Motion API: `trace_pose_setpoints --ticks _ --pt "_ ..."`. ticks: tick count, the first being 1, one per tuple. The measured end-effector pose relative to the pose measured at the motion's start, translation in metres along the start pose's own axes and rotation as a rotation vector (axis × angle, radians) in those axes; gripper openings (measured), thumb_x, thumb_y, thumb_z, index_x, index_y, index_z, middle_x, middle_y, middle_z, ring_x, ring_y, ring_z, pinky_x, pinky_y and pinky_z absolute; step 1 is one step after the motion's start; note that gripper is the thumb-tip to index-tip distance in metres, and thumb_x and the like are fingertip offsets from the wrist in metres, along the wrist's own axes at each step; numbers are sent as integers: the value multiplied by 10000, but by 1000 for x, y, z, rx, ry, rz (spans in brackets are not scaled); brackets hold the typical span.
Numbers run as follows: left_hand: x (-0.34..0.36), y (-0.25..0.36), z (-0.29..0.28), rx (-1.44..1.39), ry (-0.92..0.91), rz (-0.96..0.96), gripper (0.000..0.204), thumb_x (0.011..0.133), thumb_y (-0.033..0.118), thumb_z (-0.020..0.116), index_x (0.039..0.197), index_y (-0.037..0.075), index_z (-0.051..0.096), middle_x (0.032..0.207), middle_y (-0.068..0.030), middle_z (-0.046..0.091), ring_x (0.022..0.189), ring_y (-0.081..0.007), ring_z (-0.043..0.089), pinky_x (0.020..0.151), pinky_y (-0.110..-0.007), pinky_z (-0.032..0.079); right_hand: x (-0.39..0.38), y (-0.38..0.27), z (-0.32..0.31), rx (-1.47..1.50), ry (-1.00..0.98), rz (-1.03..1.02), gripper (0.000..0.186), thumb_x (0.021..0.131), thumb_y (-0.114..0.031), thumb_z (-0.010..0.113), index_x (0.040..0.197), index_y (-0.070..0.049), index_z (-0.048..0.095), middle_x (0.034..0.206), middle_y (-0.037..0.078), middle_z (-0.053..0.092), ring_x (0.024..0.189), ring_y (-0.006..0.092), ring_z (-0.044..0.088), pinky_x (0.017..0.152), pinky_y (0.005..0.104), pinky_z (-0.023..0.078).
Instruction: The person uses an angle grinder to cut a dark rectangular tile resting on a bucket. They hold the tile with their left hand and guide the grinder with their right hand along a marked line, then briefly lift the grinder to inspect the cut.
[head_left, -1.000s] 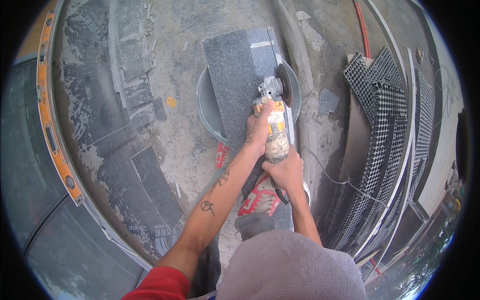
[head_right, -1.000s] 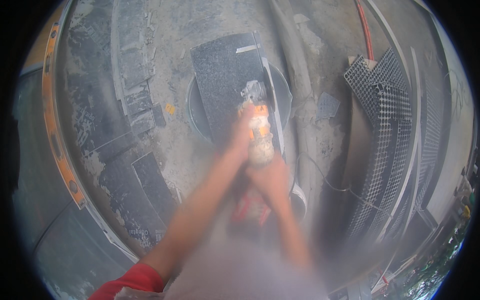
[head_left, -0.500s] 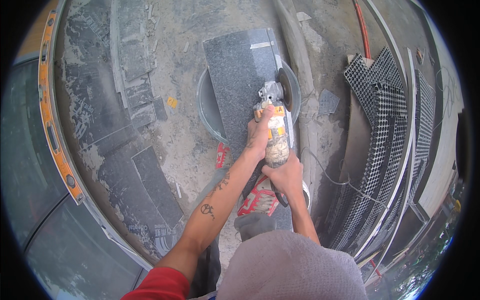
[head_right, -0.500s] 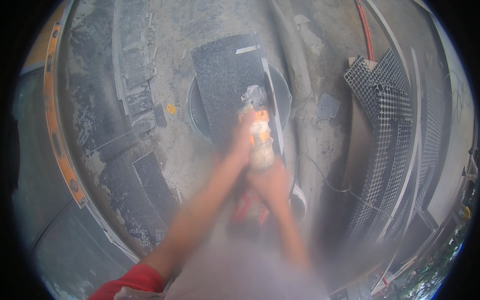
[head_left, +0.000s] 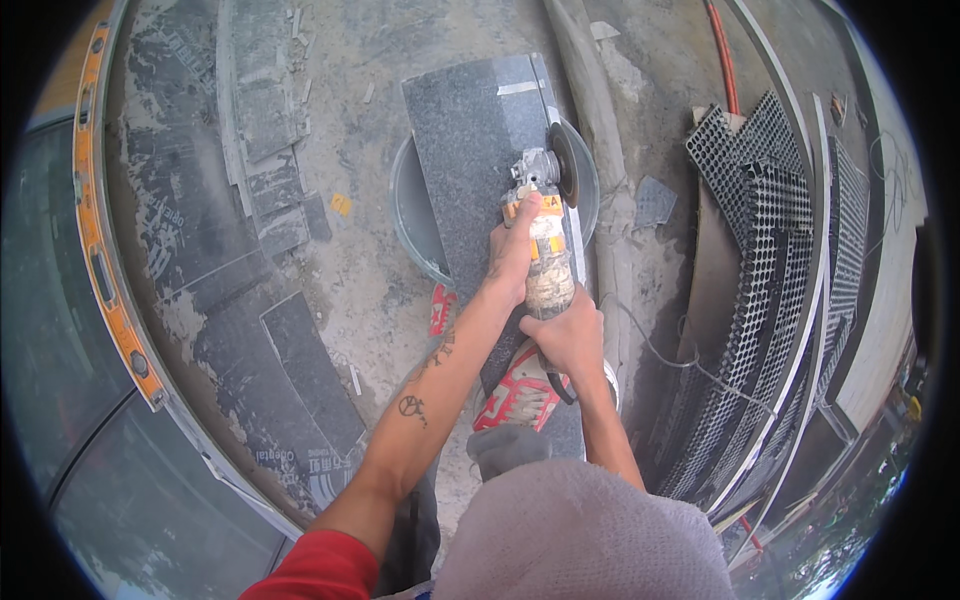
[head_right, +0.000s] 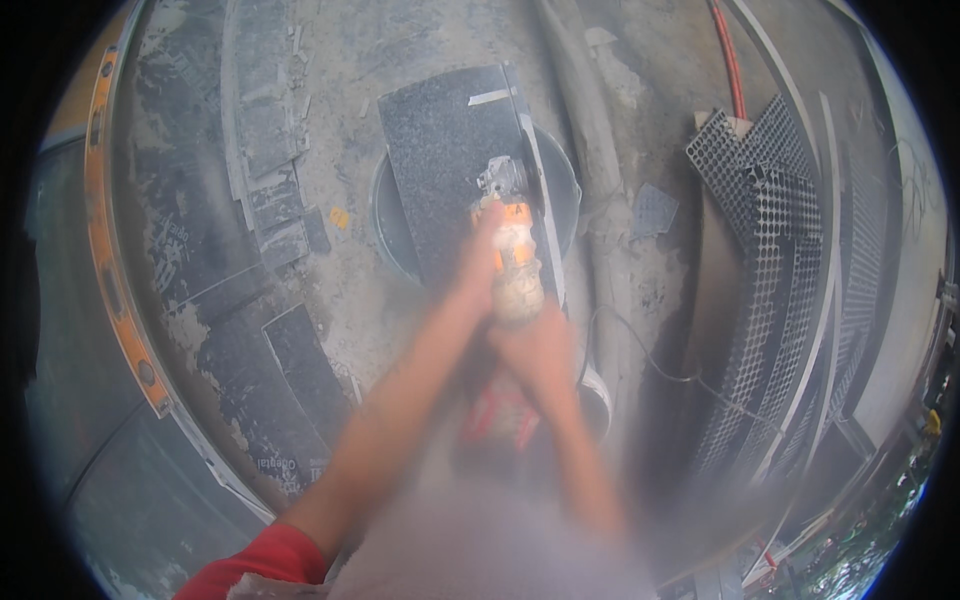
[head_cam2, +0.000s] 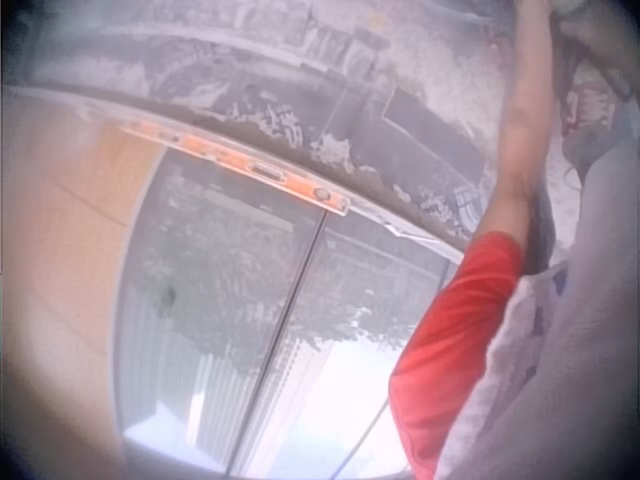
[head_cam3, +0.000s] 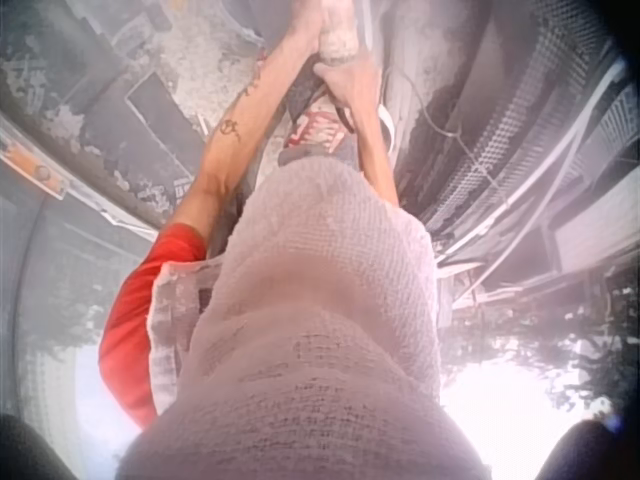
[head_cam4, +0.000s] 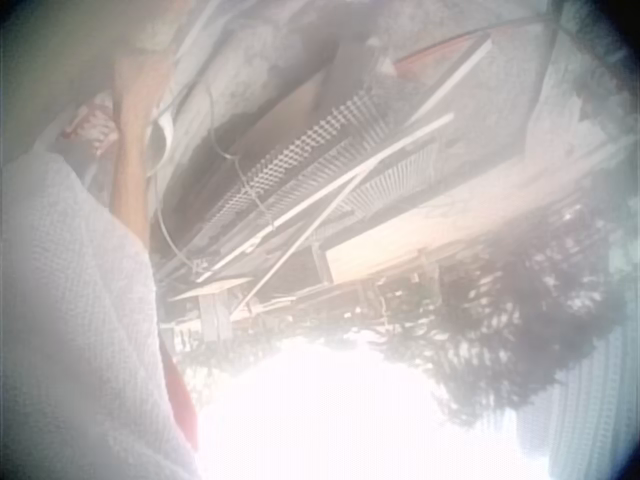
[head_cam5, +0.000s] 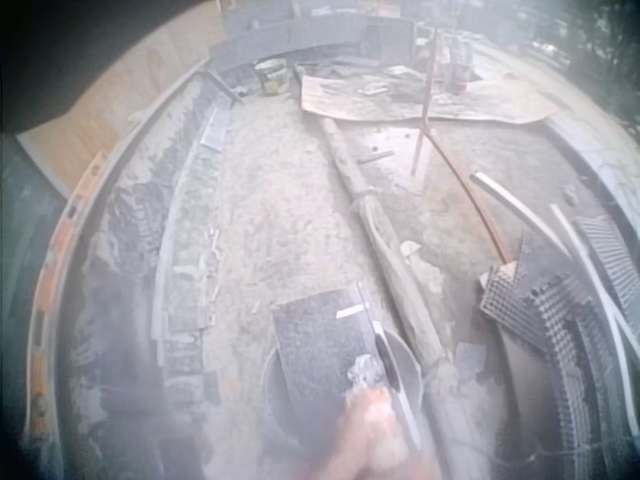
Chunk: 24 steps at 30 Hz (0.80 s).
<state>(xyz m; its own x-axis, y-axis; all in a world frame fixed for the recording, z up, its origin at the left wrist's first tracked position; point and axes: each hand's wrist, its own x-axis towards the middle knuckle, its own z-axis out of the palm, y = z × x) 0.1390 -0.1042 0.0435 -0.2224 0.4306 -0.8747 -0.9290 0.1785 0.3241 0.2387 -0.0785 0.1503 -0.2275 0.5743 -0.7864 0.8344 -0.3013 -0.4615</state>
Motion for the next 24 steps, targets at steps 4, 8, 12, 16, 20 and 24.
trace_pose_setpoints --ticks 4,8,12,16,20,24 --pt "-9 -2 1 12 3 6 614 895 487 672 1207 -33 580 1057 -126 663 902 -197 673 786 -344 561 -3 7 3 -39 24 0 551 616 -186 762 1076 64 589 946 250 700 899 380 698 814 426 543" --pt "-8 -9 -2 12 -4 29 624 890 492 678 1216 -30 575 1063 -122 661 920 -193 670 805 -341 554 -5 9 3 -50 30 11 569 613 -189 766 1085 68 579 948 261 694 905 399 691 819 435 540" --pt "-5 -15 -7 7 -19 24 630 888 493 678 1222 -30 570 1070 -122 660 927 -192 669 814 -341 550 -6 14 4 -53 42 9 574 610 -189 767 1087 67 578 948 269 691 905 408 687 822 444 537" --pt "-7 -16 -7 11 -22 29 623 892 486 675 1223 -30 568 1069 -123 660 922 -193 669 809 -344 552 -8 14 3 -44 24 5 572 610 -191 767 1088 63 581 947 269 691 910 408 686 825 446 533" --pt "-15 -14 -3 12 -24 25 611 893 478 674 1218 -28 571 1064 -122 660 910 -190 670 799 -341 554 -7 23 5 -65 42 -2 570 611 -185 767 1089 64 582 950 262 694 915 401 688 834 440 530" --pt "-16 -16 -5 2 -18 31 610 889 481 678 1210 -27 575 1057 -118 660 894 -185 671 784 -335 556 -8 27 7 -59 42 -4 567 610 -177 768 1088 65 583 952 258 695 916 394 690 835 433 530"
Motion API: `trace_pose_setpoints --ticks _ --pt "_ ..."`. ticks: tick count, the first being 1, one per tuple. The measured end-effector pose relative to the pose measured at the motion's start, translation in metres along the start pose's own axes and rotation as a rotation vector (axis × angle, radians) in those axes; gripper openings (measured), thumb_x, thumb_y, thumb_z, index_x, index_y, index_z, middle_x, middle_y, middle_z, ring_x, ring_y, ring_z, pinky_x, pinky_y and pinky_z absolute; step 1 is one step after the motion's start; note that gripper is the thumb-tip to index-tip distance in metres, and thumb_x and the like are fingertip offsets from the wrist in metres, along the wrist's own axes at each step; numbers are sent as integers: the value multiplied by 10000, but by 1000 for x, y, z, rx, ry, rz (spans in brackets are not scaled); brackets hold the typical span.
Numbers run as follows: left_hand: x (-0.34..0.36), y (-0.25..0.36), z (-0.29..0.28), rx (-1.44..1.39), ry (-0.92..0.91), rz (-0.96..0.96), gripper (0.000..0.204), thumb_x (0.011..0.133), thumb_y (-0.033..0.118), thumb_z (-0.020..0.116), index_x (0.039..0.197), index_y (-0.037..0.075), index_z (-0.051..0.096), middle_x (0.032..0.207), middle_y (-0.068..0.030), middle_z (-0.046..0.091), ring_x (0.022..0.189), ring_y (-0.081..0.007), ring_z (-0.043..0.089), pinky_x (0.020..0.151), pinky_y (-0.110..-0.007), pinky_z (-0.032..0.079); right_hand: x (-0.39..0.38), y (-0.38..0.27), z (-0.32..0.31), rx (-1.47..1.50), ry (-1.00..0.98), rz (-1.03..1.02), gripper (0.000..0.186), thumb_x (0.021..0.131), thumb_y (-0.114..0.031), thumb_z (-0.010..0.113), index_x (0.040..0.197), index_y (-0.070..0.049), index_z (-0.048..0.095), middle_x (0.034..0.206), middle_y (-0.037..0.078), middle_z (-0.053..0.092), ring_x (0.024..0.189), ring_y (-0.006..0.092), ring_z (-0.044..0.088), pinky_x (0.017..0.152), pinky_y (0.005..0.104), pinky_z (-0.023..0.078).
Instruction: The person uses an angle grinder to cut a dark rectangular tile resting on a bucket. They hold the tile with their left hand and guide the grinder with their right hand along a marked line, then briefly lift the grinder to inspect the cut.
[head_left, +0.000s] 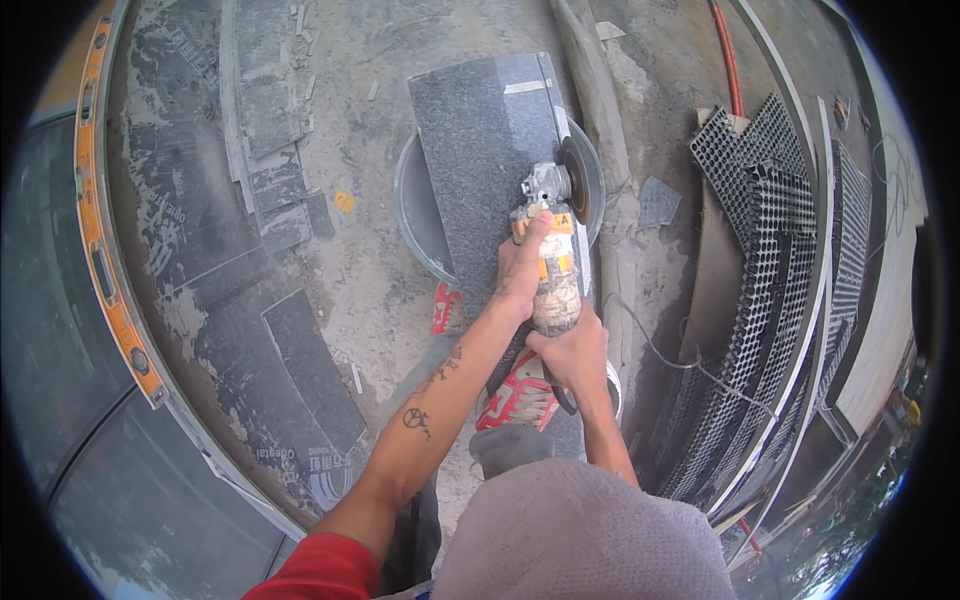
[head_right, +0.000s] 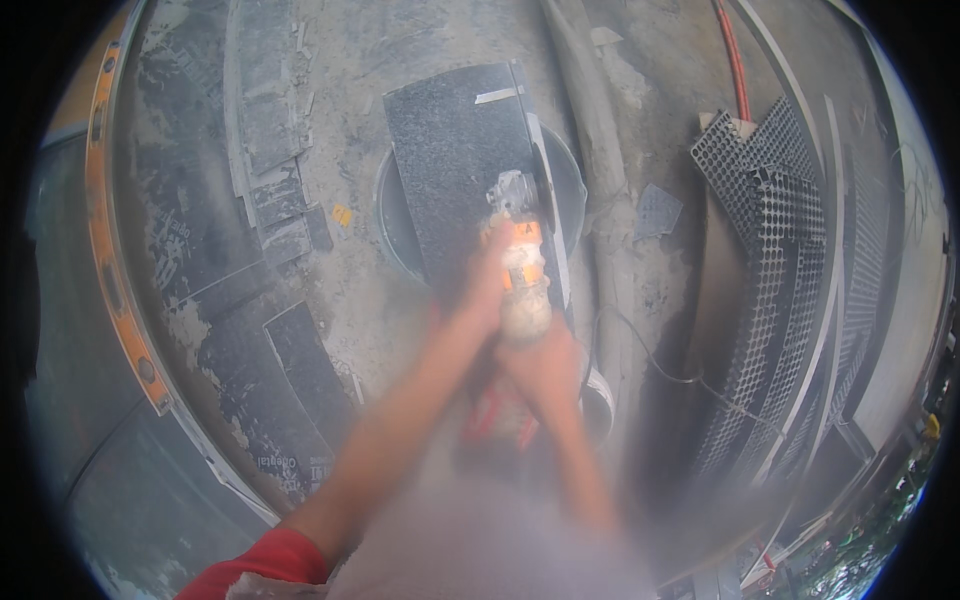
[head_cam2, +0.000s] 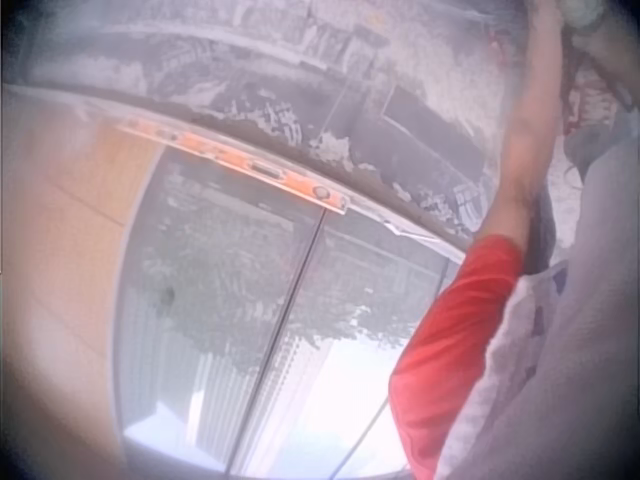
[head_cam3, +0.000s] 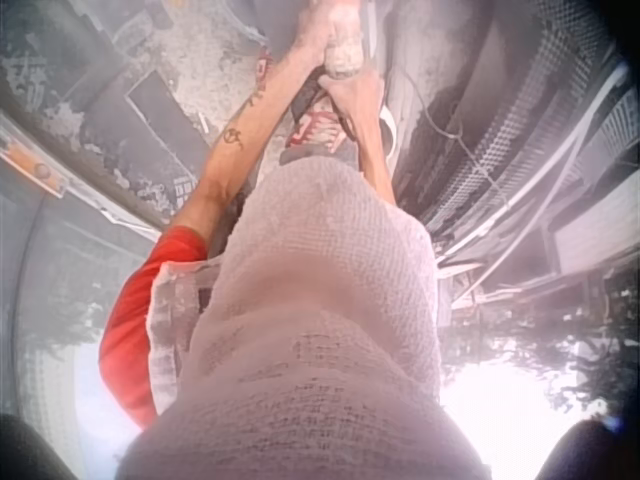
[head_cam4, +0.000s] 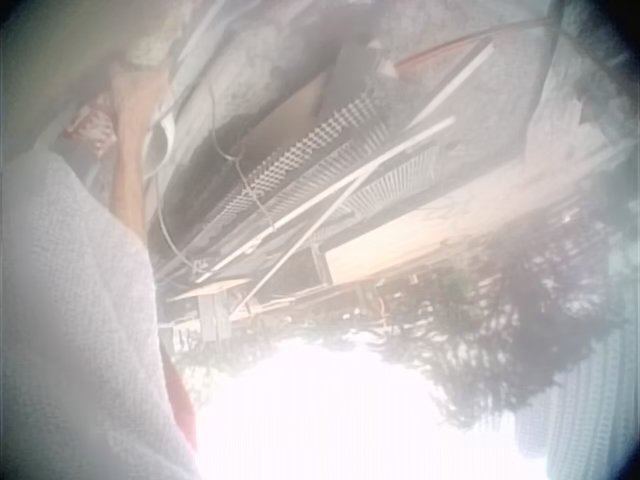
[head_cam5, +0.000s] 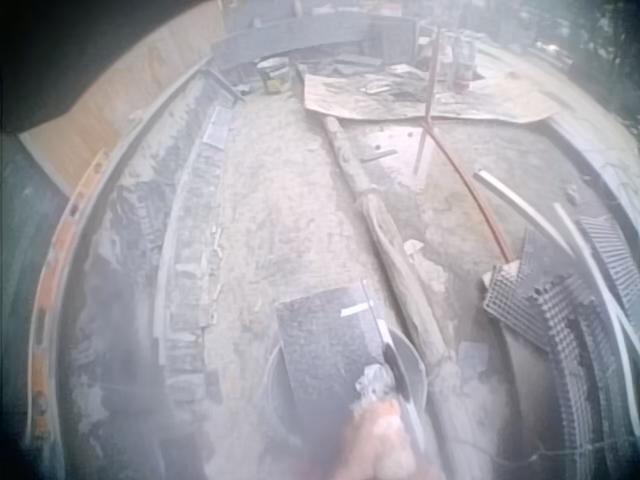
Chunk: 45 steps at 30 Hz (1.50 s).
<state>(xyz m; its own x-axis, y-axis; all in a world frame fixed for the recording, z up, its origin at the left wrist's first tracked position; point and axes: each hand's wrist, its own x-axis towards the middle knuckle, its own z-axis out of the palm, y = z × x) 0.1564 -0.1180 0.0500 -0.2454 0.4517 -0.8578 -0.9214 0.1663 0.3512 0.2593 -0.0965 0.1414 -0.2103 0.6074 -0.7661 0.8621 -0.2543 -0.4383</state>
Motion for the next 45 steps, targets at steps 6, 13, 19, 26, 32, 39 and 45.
trace_pose_setpoints --ticks 6,13,19,26,32,39,45 --pt "5 3 0 8 -2 9 619 884 485 684 1215 -26 572 1058 -120 659 896 -186 672 779 -334 557 2 -4 0 -24 10 -15 547 613 -177 764 1074 63 593 935 246 700 893 376 698 813 427 536" --pt "6 21 14 10 57 -9 606 893 469 679 1217 -32 569 1047 -122 654 883 -189 669 773 -339 561 14 -17 -8 28 -50 1 524 620 -195 754 1051 63 606 914 225 707 864 352 705 786 414 542" --pt "10 12 4 -11 14 -32 611 896 469 674 1221 -36 564 1048 -125 652 886 -190 668 770 -343 562 5 -23 -8 45 -39 35 557 613 -195 761 1079 60 594 923 237 704 884 370 702 803 425 542" --pt "11 -3 -5 -5 -12 -13 625 889 493 676 1222 -25 570 1057 -116 656 916 -190 664 794 -344 554 2 -10 -4 4 -17 17 571 607 -190 765 1088 61 587 954 257 696 909 390 692 828 436 536" --pt "3 -2 -1 6 4 -1 630 887 494 679 1224 -27 571 1069 -117 659 932 -195 665 814 -342 547 0 -4 -2 -1 -3 11 566 611 -177 765 1094 58 586 963 255 695 927 389 688 839 437 530" --pt "0 -4 -1 7 15 -12 624 886 489 679 1217 -31 578 1081 -129 662 939 -200 667 817 -346 546 -2 0 -3 -6 -5 0 556 614 -171 765 1095 47 589 963 257 694 927 400 686 838 443 527" --pt "-2 -8 -4 17 11 -14 630 880 493 680 1211 -35 583 1072 -134 662 928 -202 668 814 -347 547 -6 0 -3 3 -13 4 565 613 -180 772 1096 48 585 962 257 695 929 402 685 834 445 526"
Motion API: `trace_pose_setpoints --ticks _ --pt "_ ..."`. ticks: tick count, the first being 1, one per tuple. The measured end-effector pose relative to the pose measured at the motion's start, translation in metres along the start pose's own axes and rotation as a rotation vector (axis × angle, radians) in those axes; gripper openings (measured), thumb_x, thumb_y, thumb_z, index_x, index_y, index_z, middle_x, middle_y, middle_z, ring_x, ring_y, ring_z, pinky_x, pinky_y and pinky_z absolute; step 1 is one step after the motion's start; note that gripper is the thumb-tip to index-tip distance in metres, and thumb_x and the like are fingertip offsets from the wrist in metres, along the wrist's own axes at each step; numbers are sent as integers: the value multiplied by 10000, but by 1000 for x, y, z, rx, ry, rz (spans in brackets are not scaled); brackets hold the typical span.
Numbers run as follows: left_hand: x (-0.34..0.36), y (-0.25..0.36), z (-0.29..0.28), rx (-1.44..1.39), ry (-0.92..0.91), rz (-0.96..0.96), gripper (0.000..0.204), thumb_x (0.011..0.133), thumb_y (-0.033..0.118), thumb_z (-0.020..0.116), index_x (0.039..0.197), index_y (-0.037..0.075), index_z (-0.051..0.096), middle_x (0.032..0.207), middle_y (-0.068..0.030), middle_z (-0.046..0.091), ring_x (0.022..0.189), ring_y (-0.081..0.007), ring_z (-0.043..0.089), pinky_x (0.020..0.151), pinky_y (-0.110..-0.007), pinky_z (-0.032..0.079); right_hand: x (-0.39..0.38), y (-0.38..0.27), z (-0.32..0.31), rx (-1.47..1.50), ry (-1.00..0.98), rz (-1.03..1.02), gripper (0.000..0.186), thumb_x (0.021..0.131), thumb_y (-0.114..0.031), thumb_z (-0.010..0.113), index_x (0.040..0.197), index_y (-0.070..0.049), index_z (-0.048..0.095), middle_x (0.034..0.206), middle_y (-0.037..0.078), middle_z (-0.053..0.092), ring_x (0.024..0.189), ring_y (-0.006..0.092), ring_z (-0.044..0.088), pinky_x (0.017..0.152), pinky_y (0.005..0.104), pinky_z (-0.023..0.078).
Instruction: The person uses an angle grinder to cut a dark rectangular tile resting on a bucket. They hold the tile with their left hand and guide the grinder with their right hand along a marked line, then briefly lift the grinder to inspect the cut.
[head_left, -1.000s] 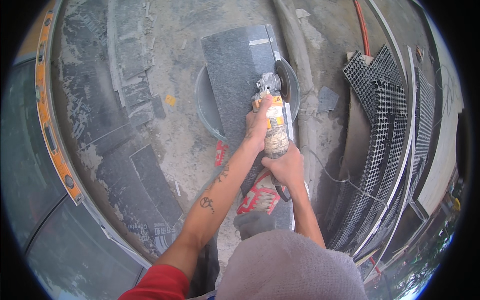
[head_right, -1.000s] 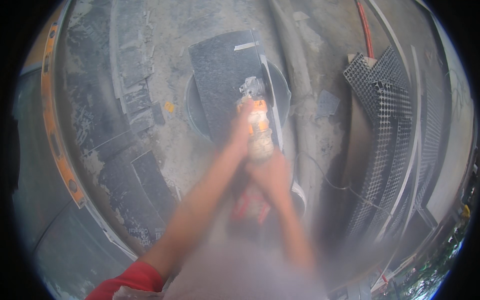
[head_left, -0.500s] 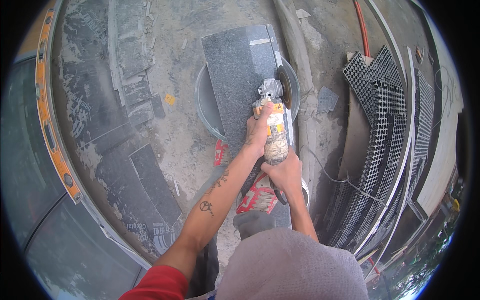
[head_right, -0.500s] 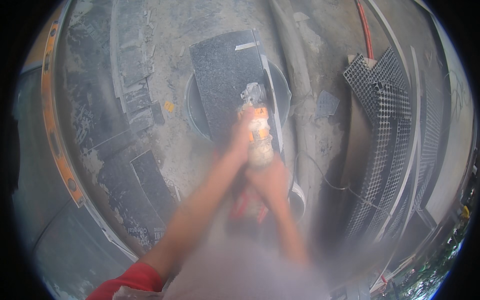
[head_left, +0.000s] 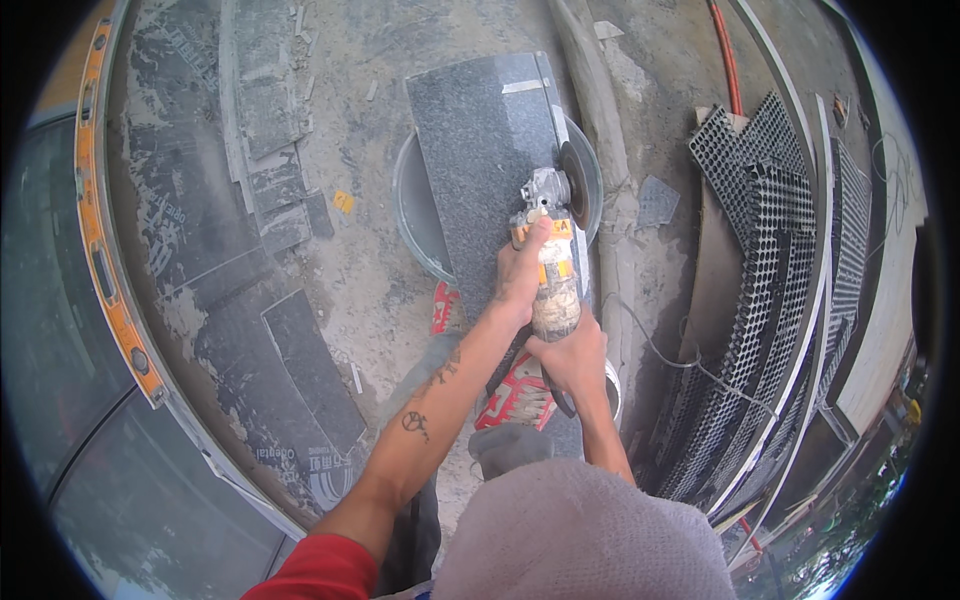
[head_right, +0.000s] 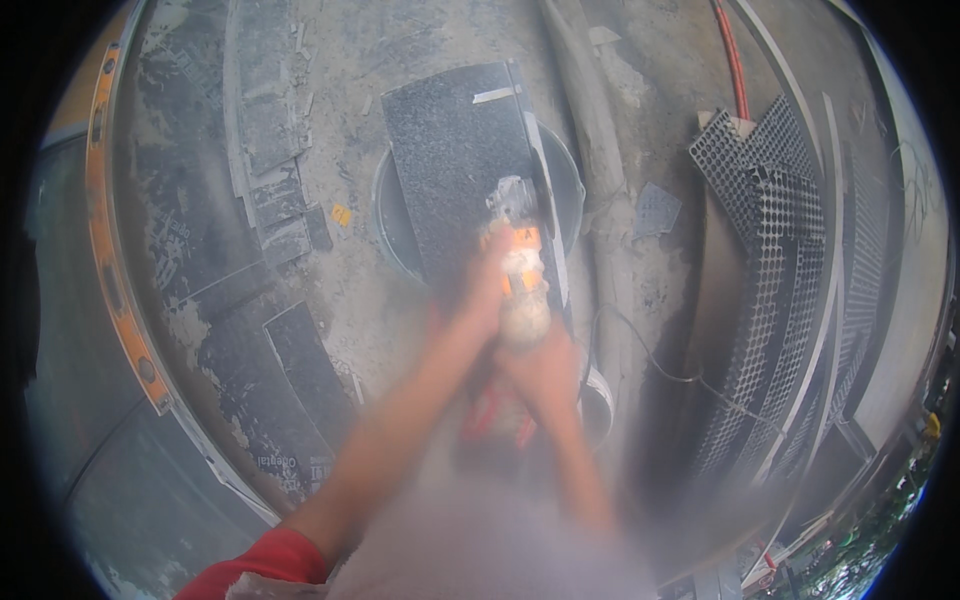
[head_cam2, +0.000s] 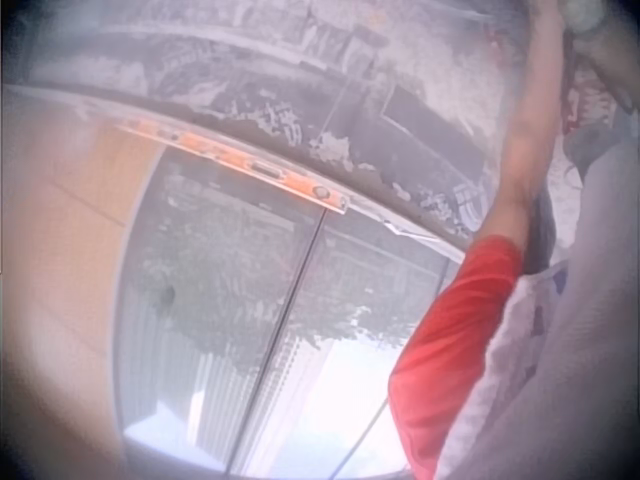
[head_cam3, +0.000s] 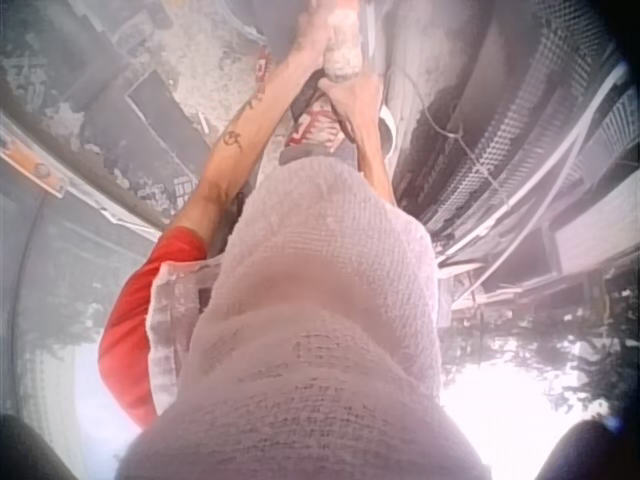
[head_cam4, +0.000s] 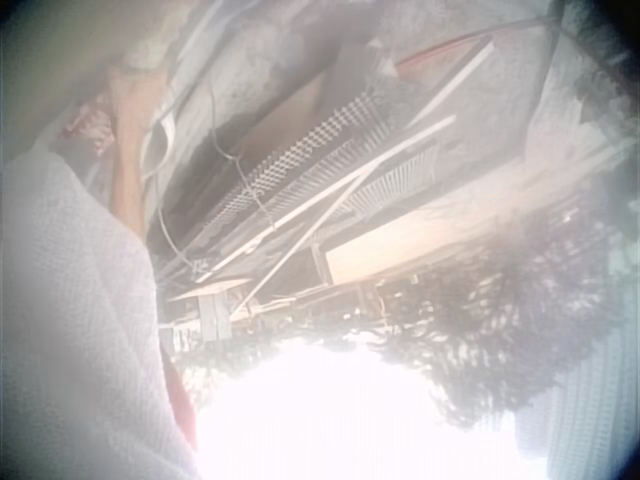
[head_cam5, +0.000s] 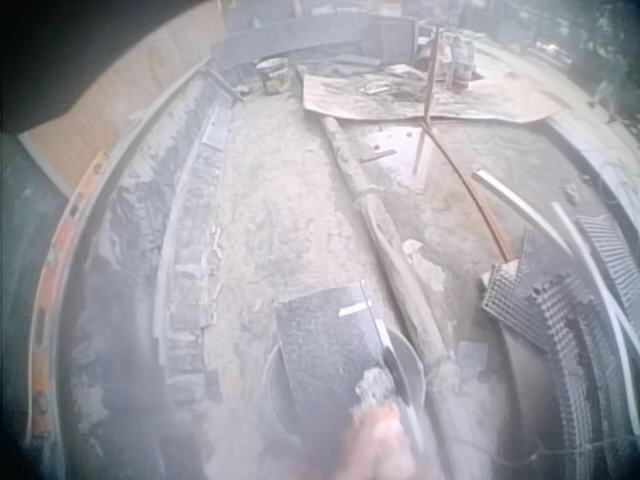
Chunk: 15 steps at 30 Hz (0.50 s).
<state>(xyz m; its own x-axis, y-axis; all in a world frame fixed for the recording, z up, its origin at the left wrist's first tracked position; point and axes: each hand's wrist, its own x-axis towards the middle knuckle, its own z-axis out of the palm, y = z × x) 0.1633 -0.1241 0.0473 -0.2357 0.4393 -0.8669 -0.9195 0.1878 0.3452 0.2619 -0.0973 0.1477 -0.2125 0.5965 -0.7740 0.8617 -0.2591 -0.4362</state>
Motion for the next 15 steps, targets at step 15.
trace_pose_setpoints --ticks 15 --pt "10 18 9 -41 -1 0 610 895 475 674 1220 -31 570 1048 -119 658 902 -195 669 788 -347 558 12 -20 -7 -2 -55 20 539 610 -189 761 1053 70 595 920 246 701 878 363 703 802 416 539"
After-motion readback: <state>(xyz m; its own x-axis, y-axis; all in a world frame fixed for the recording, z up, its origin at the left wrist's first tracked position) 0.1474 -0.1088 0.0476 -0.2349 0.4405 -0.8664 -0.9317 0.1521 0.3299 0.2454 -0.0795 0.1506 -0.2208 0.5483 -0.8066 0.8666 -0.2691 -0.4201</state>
